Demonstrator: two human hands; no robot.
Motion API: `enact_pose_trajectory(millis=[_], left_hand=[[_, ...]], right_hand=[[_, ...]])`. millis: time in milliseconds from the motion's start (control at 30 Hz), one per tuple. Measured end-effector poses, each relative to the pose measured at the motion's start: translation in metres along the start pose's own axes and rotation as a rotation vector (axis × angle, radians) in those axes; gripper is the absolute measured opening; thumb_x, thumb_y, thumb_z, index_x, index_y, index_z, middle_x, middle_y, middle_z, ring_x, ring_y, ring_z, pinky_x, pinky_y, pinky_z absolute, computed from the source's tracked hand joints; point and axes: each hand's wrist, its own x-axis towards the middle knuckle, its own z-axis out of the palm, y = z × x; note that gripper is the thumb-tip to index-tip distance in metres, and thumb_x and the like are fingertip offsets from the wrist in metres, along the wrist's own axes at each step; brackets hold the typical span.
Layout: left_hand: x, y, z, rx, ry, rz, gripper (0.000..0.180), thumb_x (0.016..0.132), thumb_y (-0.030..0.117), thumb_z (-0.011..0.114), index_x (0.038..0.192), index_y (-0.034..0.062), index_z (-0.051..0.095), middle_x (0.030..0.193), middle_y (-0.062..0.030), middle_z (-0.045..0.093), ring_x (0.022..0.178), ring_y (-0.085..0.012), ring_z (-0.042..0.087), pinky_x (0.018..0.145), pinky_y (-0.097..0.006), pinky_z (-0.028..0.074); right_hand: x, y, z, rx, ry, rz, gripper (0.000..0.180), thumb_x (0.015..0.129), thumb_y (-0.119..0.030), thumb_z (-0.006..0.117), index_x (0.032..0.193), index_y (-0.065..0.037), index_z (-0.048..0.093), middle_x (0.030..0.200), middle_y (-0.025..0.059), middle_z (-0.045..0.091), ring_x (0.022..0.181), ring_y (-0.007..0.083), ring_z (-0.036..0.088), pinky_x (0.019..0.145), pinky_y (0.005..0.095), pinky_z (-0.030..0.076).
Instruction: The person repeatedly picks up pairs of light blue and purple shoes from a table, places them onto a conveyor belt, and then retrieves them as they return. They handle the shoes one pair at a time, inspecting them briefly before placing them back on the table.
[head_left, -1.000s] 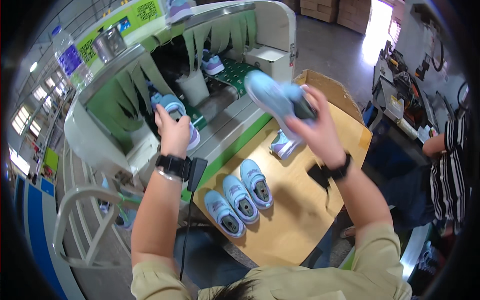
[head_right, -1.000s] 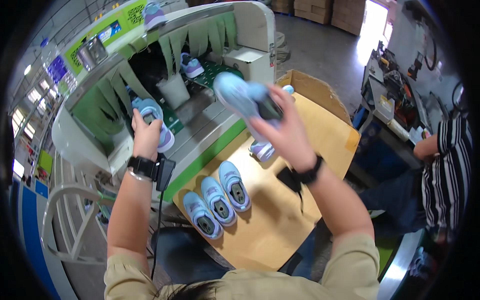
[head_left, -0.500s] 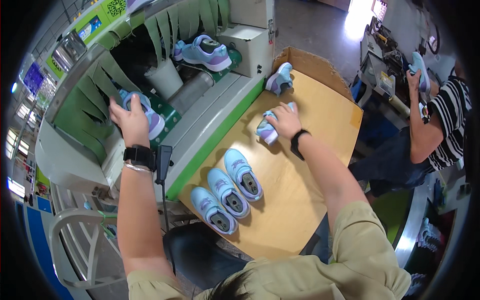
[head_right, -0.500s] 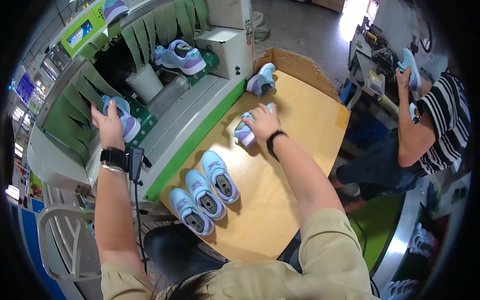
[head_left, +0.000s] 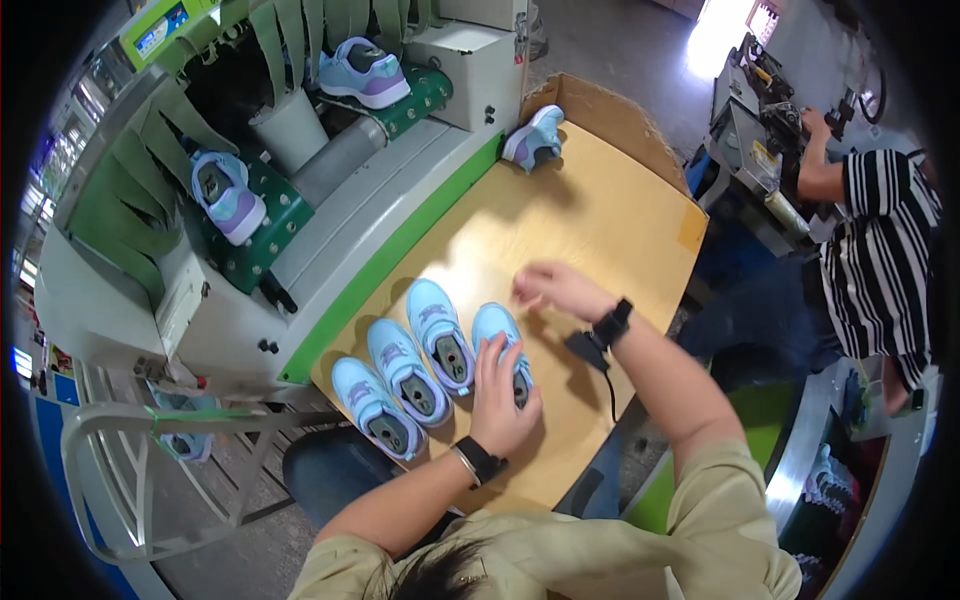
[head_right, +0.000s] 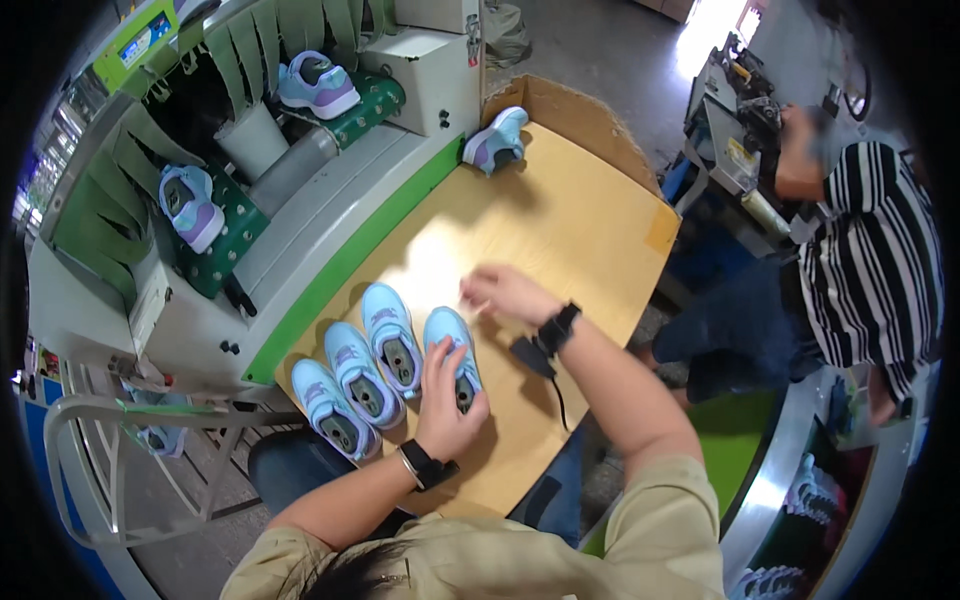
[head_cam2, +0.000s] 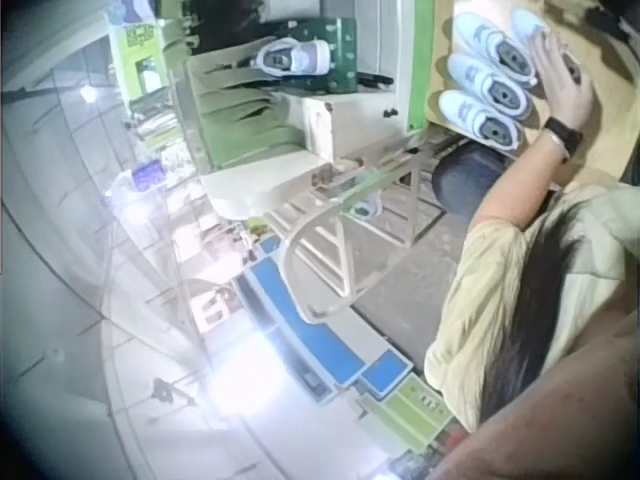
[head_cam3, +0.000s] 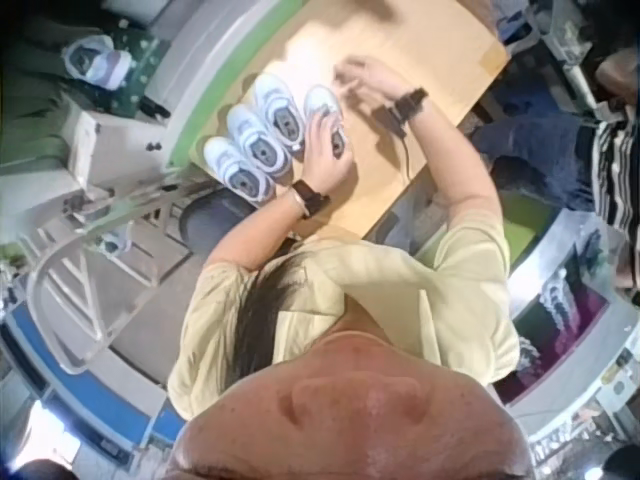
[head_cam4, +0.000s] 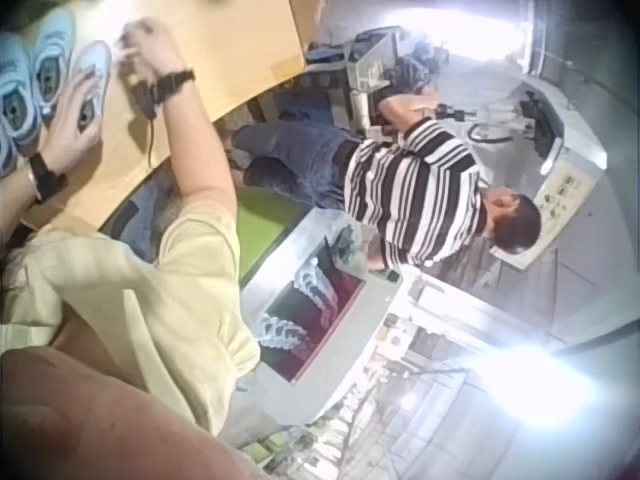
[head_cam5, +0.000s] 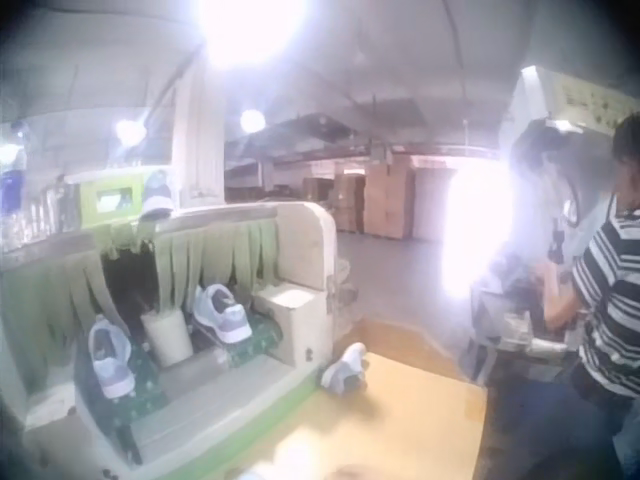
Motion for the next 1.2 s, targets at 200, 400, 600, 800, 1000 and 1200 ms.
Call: enact_pose_trajectory(millis=[200,400,600,800,1000,1200], left_hand=[[-0.001,0.000,0.006,-0.009,-0.041,0.001,0.064,0.082,0.007,0.067,0.143,0.0067,0.046,0.150,-0.0226,0.039,0.146,-0.0525,0.026,0.120,-0.061,0.025],[-0.003,-0.004,0.004,-0.024,-0.025,0.016,0.065,0.080,0.009,0.069,0.141,0.0071,0.047,0.148,-0.0218,0.041,0.145,-0.0528,0.027,0.119,-0.061,0.024],[-0.004,-0.011,0.008,0.035,-0.010,-0.001,0.065,0.080,0.008,0.069,0.141,0.0055,0.046,0.150,-0.0228,0.040,0.146,-0.0502,0.029,0.120,-0.060,0.024],[-0.014,-0.011,0.006,-0.110,0.043,-0.012,0.097,0.079,0.023,0.082,0.156,0.0024,0.027,0.159,-0.0254,0.030,0.149,-0.0472,0.025,0.122,-0.054,0.024],[-0.018,-0.003,0.005,-0.103,0.033,-0.008,0.089,0.076,0.008,0.076,0.153,0.0023,0.032,0.154,-0.0228,0.033,0.145,-0.0396,0.034,0.122,-0.046,0.027],[-0.019,0.050,-0.080,-0.876,-0.137,-0.555,0.085,0.077,-0.002,0.070,0.154,0.0035,0.035,0.139,-0.0107,0.051,0.130,-0.0253,0.051,0.110,-0.037,0.042]], right_hand=[[0.174,-0.070,-0.106,-0.982,0.843,-0.169,0.047,0.091,-0.031,0.068,0.137,-0.025,0.062,0.151,0.0181,0.045,0.137,0.0485,0.043,0.112,0.0562,0.041],[0.218,-0.038,-0.113,-0.815,0.966,-0.292,0.028,0.095,-0.033,0.067,0.118,-0.017,0.066,0.147,0.0231,0.048,0.149,0.0462,0.027,0.125,0.0550,0.017],[0.076,0.016,-0.060,-0.867,0.709,-0.511,0.020,0.084,-0.007,0.069,0.103,-0.011,0.064,0.144,0.0188,0.052,0.143,0.0449,0.038,0.113,0.0522,0.037],[-0.160,0.035,0.060,-1.238,0.546,-0.431,0.072,0.072,-0.010,0.081,0.139,-0.020,0.058,0.156,0.0153,0.042,0.146,0.0415,0.036,0.111,0.0538,0.036],[-0.194,0.094,0.101,-0.691,0.698,-0.381,0.092,0.071,-0.016,0.091,0.148,0.000,0.044,0.144,0.0194,0.054,0.132,0.0372,0.053,0.112,0.0414,0.042],[-0.166,0.101,0.107,-0.106,0.723,-0.328,0.087,0.080,-0.014,0.086,0.151,0.000,0.038,0.142,0.0187,0.053,0.134,0.0281,0.053,0.112,0.0366,0.043]])
